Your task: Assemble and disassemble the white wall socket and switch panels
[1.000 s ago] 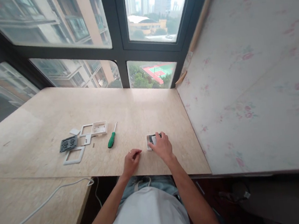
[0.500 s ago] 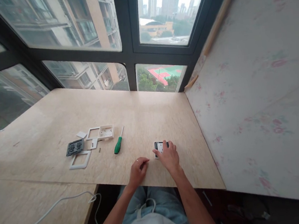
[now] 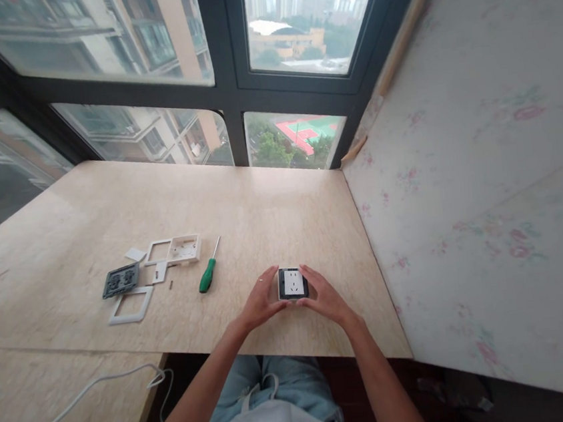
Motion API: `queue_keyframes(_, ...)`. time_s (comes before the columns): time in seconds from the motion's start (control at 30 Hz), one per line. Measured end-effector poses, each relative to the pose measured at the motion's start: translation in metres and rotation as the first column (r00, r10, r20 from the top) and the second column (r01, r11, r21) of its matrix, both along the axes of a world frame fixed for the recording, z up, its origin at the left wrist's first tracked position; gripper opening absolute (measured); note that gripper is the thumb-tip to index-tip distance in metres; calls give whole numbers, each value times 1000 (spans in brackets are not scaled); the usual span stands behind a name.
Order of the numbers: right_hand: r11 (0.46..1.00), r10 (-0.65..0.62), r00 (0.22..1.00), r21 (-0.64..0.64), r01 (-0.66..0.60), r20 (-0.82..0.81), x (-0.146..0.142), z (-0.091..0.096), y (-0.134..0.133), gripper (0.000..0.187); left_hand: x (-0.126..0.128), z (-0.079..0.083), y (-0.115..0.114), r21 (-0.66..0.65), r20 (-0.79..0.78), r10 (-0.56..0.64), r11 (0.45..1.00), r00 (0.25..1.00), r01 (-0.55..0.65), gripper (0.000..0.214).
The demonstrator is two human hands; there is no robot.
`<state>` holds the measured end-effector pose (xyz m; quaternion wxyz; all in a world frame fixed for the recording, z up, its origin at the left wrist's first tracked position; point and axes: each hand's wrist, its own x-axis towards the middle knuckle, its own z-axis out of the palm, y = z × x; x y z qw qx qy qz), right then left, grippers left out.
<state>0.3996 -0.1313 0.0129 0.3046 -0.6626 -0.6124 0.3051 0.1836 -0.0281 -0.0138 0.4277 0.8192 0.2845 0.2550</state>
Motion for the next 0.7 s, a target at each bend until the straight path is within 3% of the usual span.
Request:
queue_keyframes(0.1, 999, 3, 1000, 48, -2, -25, 4, -6, -3, 72, 11, -1, 4, -1, -28, -47, 999, 998, 47, 85)
queue_keyframes(0.27, 995, -3, 999, 100, 8, -52, 12, -13, -19, 73, 16, -3, -6, -13, -49, -69, 998, 996, 69, 88)
queue_keyframes(0.57, 991, -94, 994, 93, 99, -60, 25, -12, -57, 71, 37, -6, -36, 18, -40, -89, 996, 995, 90, 88)
queue_keyframes(0.7, 991, -88, 995, 98, 93, -51, 25, -15, -61, 71, 37, -1, -38, 31, -49, -108, 993, 993, 110, 89)
